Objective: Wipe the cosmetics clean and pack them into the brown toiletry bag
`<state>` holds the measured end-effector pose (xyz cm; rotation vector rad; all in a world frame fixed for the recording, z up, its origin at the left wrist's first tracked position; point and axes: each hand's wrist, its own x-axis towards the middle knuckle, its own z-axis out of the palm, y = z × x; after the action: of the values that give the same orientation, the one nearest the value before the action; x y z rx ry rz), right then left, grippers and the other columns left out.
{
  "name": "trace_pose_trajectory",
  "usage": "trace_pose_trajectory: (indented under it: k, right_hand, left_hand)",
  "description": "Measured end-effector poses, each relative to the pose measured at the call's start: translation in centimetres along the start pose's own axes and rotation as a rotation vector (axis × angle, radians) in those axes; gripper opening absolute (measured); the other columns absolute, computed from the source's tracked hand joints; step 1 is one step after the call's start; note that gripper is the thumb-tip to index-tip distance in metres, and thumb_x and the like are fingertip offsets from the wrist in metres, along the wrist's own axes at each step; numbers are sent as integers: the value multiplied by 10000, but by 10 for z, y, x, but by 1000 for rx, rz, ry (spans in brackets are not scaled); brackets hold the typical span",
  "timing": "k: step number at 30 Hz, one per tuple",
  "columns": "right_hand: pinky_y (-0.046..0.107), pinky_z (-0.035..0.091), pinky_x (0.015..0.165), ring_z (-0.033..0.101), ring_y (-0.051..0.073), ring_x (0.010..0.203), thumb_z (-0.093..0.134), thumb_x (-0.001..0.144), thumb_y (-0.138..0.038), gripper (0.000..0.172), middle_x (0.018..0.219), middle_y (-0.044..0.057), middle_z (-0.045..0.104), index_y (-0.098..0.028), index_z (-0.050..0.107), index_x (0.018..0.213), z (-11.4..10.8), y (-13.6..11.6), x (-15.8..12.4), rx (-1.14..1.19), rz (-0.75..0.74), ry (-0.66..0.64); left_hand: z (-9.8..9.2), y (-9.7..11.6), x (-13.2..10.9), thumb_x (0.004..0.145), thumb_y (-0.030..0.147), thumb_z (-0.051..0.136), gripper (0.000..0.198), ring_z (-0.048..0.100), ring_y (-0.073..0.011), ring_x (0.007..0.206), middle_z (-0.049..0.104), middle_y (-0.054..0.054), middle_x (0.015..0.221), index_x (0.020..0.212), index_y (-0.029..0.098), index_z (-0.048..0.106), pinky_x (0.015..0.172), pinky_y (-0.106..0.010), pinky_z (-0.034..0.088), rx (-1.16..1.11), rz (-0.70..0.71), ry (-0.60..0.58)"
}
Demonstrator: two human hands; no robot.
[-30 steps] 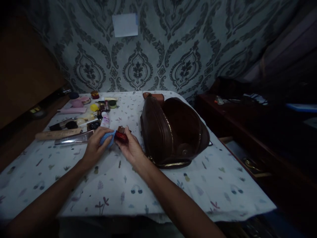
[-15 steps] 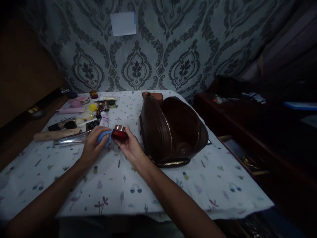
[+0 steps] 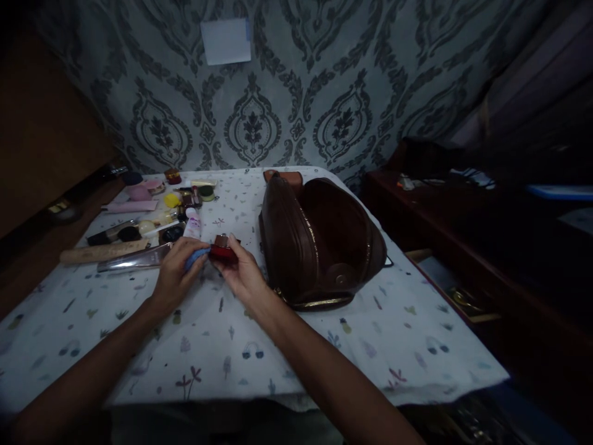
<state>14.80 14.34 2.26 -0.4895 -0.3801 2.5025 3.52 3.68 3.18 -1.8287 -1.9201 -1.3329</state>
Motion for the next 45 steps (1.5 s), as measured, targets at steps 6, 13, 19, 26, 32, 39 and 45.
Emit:
trace_pose_trajectory:
  k: [6,13,19,26,32,39,45]
  right_hand:
    - [346,594,898,689,161,869,531,994,-321,232,906,64,733,-141,664,931,-2,1,1,22,18,-21]
    - [344,589,917,693,164,922,587,966,-266,160,973,75,749,-134,674,991,-4,2,0,-16,26,-80]
    - [305,598,860,699,159,881,762,838,-273,162,918,59,758,-141,721,921,3,2,-5,-83,-35,-49]
    - [260,576,877,691,133,888,852,731,-257,218,905,34,759,-141,731,869,4,7,-8,-128,-89,-50]
    - [230,572,838,682,114,816,853,714,-187,176,811,5,740,-150,689,763,1,11,-4,-119,-82,-16]
    - [300,586,916,707,156,944,657,920,-234,115,962,64,768,-132,708,932,3,4,-3,-41,22,-73]
    - [346,606,882,725,175,886,751,852,-271,177,926,77,774,-123,724,947,1,3,-7,-136,-1,-96]
  left_hand:
    - [0,4,1,960,211,540,164,613,-182,943,621,-50,998,1082,196,649,841,-326,511,-24,15,18]
    - [-3,3,3,956,215,542,147,614,-187,955,635,-41,997,1061,206,645,864,-337,517,-3,-1,51]
    - [-6,0,5,957,241,543,143,614,-191,946,630,-45,995,1058,208,638,855,-343,516,-2,-26,78]
    - [-5,-1,4,949,211,545,145,612,-195,973,621,-52,1014,1056,201,642,872,-343,510,10,-1,64]
    - [-3,3,3,954,200,544,153,612,-184,969,618,-55,1020,1067,202,647,865,-324,510,7,63,20]
    - [-6,-2,5,950,232,545,141,615,-191,974,630,-51,1015,1045,207,647,883,-345,511,-22,-13,51]
    - [-9,-2,8,947,267,546,138,610,-204,983,646,-48,1001,1026,213,645,893,-365,509,-22,-45,97]
